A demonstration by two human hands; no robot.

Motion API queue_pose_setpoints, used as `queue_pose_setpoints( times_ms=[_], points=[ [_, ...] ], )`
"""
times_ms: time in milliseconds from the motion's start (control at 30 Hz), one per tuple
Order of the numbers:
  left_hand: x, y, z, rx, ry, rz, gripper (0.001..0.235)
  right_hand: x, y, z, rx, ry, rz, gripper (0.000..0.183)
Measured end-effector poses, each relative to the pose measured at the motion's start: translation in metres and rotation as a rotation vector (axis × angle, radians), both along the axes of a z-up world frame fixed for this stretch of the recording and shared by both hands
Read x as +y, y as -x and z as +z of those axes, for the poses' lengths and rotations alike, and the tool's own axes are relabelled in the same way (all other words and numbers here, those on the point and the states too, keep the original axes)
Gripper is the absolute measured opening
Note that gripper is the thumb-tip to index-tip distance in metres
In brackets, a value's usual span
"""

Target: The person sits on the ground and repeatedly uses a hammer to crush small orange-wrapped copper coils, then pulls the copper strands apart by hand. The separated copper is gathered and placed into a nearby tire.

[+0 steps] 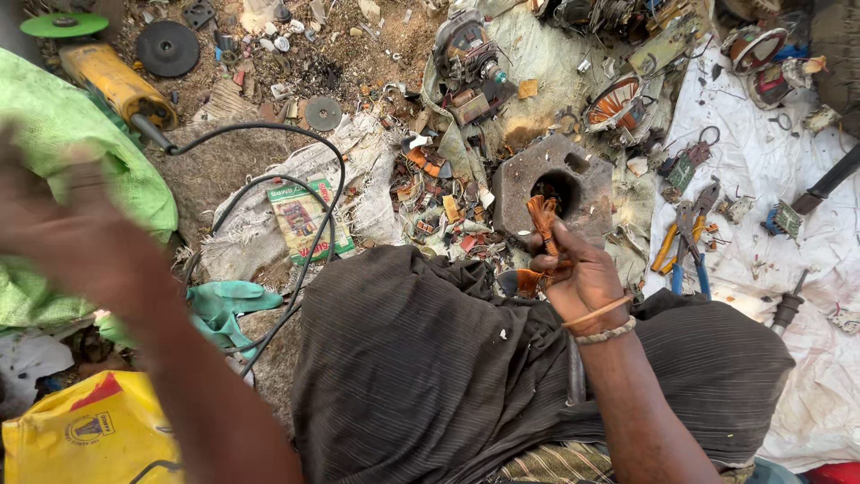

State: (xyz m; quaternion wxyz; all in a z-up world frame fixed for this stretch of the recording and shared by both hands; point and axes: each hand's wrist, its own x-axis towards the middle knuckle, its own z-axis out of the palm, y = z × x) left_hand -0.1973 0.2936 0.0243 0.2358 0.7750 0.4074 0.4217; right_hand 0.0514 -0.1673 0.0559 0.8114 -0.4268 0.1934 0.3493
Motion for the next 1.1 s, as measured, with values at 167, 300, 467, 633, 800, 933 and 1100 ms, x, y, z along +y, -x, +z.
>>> queue_pose_setpoints(
  times_ms=[167, 300, 467, 633, 800, 933, 1100],
  points=[
    [-0.207, -0.150, 0.064, 0.213, 0.664, -0.875, 0.039, 0.012, 0.015, 0.026, -0.053, -0.022, 0.056, 0.030],
    [-0.269, -0.190, 0.047, -0.023, 0.831, -1.004, 0.028, 0.015, 0.014, 0.039, -0.315, 0.089, 0.190, 0.052],
    [-0.278, -0.198, 0.025, -0.162, 1.051, -0.895, 0.015, 0.007, 0.022, 0.027, -0.641, 0.454, 0.192, 0.046],
    [-0.277, -0.192, 0.027, -0.096, 0.929, -0.938, 0.029, 0.005, 0.021, 0.011, -0.686, 0.522, 0.078, 0.038],
    [-0.269, -0.196, 0.024, 0.080, 1.012, -1.025, 0.033, 0.000, 0.013, 0.008, -0.694, 0.434, 0.088, 0.034],
    [-0.264, -0.201, 0.022, -0.077, 0.975, -0.940, 0.029, -0.004, 0.009, 0.010, -0.561, 0.298, 0.075, 0.032],
    [-0.267, -0.201, 0.018, 0.013, 0.896, -0.827, 0.026, -0.006, 0.007, 0.017, -0.427, 0.254, 0.137, 0.032]
  ],
)
